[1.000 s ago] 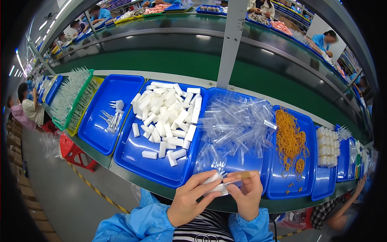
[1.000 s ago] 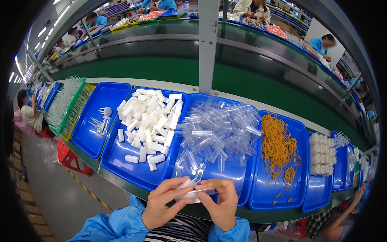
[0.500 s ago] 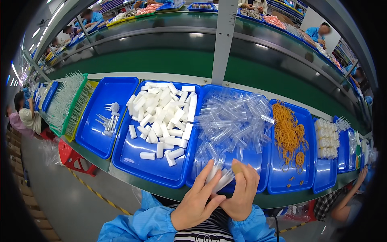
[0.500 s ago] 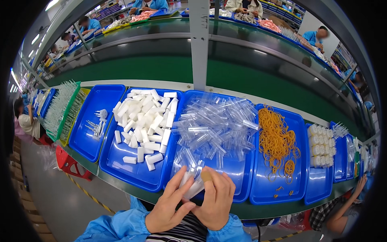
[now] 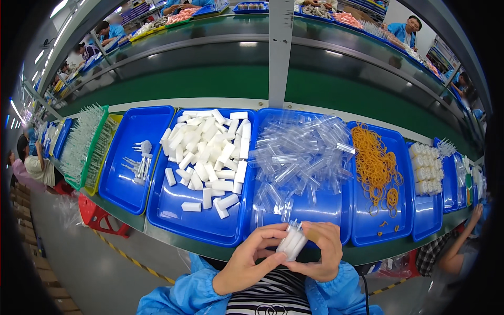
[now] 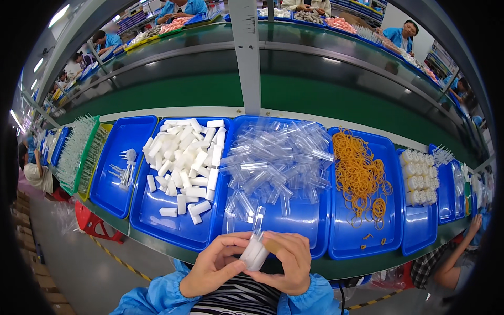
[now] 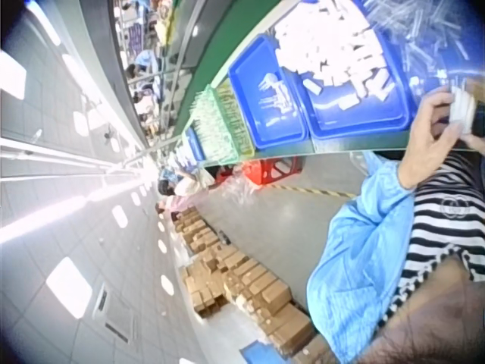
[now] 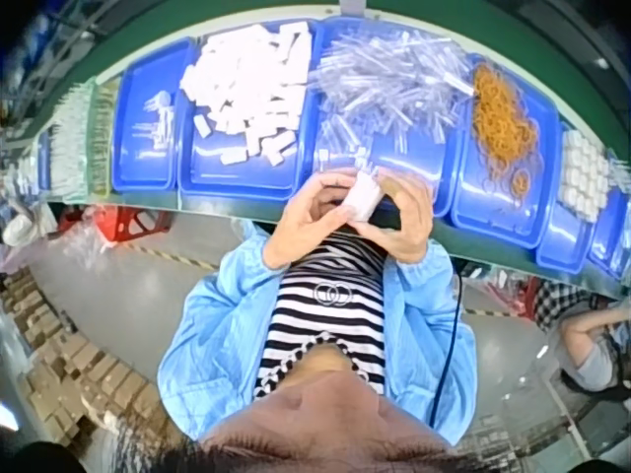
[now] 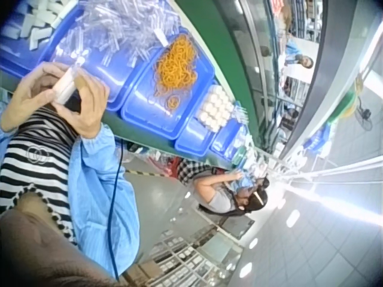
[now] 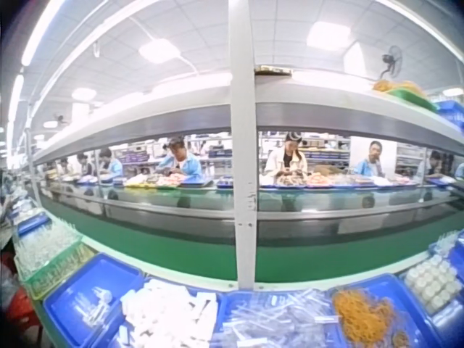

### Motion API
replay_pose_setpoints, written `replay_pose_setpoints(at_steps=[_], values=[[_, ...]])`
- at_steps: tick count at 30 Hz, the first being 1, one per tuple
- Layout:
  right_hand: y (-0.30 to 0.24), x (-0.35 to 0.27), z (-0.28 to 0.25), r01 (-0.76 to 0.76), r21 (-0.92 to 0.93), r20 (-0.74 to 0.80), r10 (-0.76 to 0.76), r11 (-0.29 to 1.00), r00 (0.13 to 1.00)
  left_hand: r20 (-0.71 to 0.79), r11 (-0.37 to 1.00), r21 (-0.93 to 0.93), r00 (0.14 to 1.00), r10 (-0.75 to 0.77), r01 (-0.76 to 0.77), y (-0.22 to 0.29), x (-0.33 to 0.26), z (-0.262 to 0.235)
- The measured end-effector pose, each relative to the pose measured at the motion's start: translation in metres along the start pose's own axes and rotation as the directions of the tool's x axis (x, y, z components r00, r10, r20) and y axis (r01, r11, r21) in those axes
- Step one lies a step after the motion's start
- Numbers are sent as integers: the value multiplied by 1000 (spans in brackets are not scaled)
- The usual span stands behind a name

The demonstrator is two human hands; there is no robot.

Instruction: The person assembles small white plastic components by inserting them into clear plastic sleeves and securing them with rubber bands. The person uses a pen-like tool to adjust the components and places the finished bundles into a blue tray.

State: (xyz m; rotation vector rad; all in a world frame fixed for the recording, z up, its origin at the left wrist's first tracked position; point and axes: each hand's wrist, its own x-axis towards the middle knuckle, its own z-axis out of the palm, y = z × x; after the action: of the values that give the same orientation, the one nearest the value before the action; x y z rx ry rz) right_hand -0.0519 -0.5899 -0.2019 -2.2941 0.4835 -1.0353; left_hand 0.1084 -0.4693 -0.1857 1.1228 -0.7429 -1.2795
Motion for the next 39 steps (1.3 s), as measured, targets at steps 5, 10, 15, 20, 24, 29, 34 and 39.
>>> replay_pose_setpoints(at_steps=[5,10,15,20,24,29,34,39], values=[[-6,14,-3,-147,186,85,133,972,987,-45,992,-124,999,-13,7,-3,2,-6],[34,34,-2,-308,-244,-135,282,920,950,-53,997,-50,997,64,-66,-2,3,-9],[34,36,5,-233,-536,44,303,811,952,-71,998,21,995,67,-66,0,3,-11],[15,24,-18,-281,-375,158,359,884,920,-110,987,80,983,147,-139,-6,5,-11],[-1,27,-23,-592,495,134,618,636,775,-72,978,108,979,189,-181,-11,6,-9],[-11,33,-14,-516,720,134,637,464,759,-69,975,209,993,97,-81,1,2,-6],[-4,31,-10,-565,707,267,579,426,770,-112,967,246,988,102,-72,-4,-1,-6],[-4,30,0,-539,613,183,560,577,808,-120,950,295,983,139,-98,-5,-1,-7]])
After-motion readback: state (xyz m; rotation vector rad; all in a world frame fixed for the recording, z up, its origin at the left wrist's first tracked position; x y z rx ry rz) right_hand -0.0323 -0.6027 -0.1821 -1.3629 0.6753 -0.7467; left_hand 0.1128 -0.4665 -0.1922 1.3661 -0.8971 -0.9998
